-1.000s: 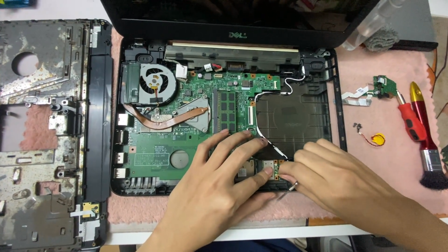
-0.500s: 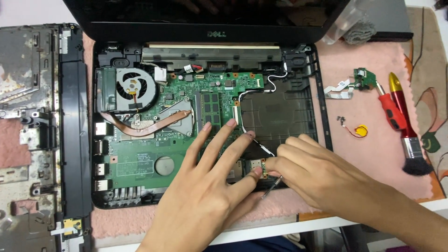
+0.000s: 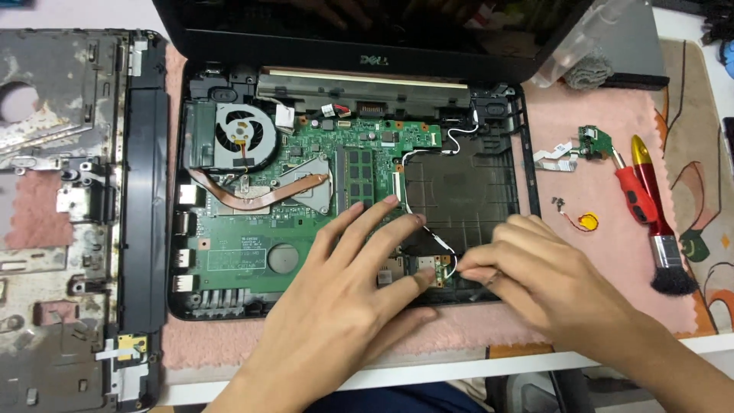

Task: The person works on the internal components of a disassembled laptop, disconnecting cables and removing parts such as a small circuit board and a heat pipe. They use a screwdriver to loosen screws and handle various connectors and wires on the motherboard.

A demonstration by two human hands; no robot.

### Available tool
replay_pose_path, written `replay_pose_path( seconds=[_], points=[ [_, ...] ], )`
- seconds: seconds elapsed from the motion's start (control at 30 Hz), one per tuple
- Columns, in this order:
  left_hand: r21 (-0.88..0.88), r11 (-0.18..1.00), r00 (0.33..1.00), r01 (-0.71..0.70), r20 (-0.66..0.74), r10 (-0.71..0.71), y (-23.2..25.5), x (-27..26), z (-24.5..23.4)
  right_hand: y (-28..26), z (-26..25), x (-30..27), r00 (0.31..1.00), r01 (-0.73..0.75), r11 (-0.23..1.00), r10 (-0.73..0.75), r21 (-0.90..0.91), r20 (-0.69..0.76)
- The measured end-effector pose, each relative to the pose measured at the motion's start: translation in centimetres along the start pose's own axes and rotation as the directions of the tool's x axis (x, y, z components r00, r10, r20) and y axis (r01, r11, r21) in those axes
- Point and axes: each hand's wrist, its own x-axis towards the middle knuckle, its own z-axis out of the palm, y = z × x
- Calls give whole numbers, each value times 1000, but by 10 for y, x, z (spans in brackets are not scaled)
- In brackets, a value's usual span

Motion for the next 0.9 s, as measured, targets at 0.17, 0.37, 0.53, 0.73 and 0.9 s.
replay_pose_path(
  seconds=[0.17, 0.37, 0.53, 0.73, 0.9],
  points=[
    [-129, 986, 994, 108, 15, -107, 4, 3, -9, -5, -5, -8, 997, -30, 999, 31, 18, -66],
    [-151, 970, 982, 191, 35, -188, 7, 8, -6, -9, 5, -4, 997, 3, 998, 2, 57, -78],
    [-150, 963, 975, 223, 52, -218, 7, 15, -2, -22, 7, -4, 981, -116, 987, 130, 108, -142],
    [-94, 984, 985, 150, 105, -140, 2, 28, -4, -21, 6, -16, 928, -268, 949, 301, 168, -221],
    [47, 998, 993, -42, 115, 36, -4, 29, 6, -23, 12, -19, 911, -260, 933, 322, 248, -258]
  ],
)
